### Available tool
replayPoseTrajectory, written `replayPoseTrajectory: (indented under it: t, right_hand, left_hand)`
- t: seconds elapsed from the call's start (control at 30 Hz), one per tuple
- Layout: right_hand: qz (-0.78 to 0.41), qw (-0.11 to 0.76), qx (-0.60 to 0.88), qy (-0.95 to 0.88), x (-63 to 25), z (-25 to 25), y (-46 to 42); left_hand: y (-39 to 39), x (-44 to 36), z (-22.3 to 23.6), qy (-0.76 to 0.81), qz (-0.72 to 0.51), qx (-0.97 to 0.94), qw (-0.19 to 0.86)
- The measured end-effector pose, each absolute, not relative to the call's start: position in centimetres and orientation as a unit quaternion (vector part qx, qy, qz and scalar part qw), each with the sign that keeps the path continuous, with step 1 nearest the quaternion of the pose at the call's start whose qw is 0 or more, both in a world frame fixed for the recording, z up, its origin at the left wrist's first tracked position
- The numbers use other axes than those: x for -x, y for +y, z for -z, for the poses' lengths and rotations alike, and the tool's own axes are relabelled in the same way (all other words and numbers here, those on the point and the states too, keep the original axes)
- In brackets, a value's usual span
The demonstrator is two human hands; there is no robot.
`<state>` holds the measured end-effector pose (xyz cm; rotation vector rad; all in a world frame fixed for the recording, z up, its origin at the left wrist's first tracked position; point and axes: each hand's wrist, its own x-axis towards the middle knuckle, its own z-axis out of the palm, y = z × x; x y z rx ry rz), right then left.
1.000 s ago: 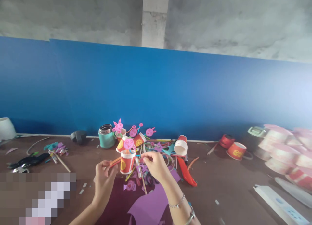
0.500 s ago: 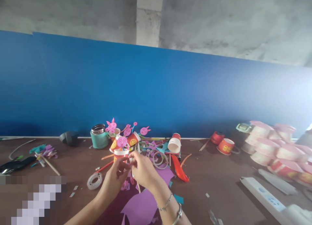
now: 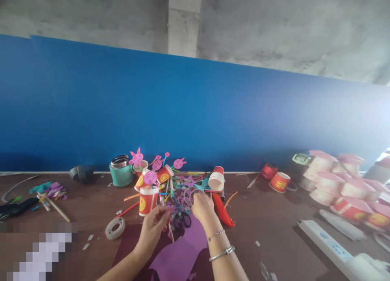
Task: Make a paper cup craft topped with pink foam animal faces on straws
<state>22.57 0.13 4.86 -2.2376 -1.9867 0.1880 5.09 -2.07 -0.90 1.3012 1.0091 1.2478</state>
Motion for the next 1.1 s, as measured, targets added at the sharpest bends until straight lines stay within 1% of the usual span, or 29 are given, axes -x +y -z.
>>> replayPoseTrajectory:
  t: [0.1,0.13,0.2,0.27,0.33,0.37,0.43,0.47,0.53,0.63,0.8,0.97,1.1]
  right_hand:
    - [-0.06,0.09,0.73,-0.675,-22.2,-5.1,0.2]
    - [-0.067,0.114,0.718,-0.684,-22.0,-5.3,0.3]
    - [-0.115,0.192,0.667,-0.71,-21.5,-5.7,0.2]
    - [-0.204,0.282,0.587,-0.731,-20.8,-6.1,-0.2]
    - [-0.288,0.34,0.515,-0.732,-19.9,-6.3,-0.7]
    - [-0.312,0.359,0.496,-0.727,-19.5,-6.2,-1.1]
    - [-0.317,0.39,0.486,-0.715,-18.8,-5.5,-1.7]
    - [-0.301,0.403,0.487,-0.714,-18.6,-5.1,-2.0]
    - [-0.253,0.415,0.493,-0.721,-18.2,-3.9,-2.5]
    - [-0.192,0.405,0.516,-0.73,-18.0,-2.4,-3.0]
    - [-0.109,0.398,0.542,-0.732,-17.7,-1.4,-3.4]
    - [-0.087,0.404,0.54,-0.733,-17.8,-1.0,-3.4]
    - [-0.092,0.404,0.537,-0.735,-17.7,-0.9,-3.5]
  left_hand:
    - [-1.9,-4.7,1.2,0.417,-0.531,-0.548,0.495]
    - [-1.8,-4.6,1.3,0.415,-0.537,-0.548,0.489]
    - [-1.6,-4.6,1.4,0.41,-0.55,-0.547,0.48]
    - [-1.5,-4.5,1.4,0.408,-0.555,-0.549,0.474]
    - [-1.4,-4.5,1.4,0.404,-0.552,-0.556,0.473]
    - [-1.4,-4.5,1.4,0.403,-0.549,-0.561,0.471]
    - [-1.4,-4.4,1.4,0.402,-0.546,-0.571,0.464]
    - [-1.4,-4.4,1.4,0.403,-0.546,-0.574,0.458]
    - [-1.4,-4.4,1.4,0.407,-0.555,-0.575,0.443]
    - [-1.5,-4.4,1.1,0.414,-0.565,-0.573,0.425]
    - [-1.7,-4.4,0.5,0.409,-0.56,-0.596,0.405]
    - [-1.8,-4.4,0.7,0.414,-0.526,-0.623,0.404]
    - [-1.7,-4.2,0.8,0.416,-0.534,-0.628,0.384]
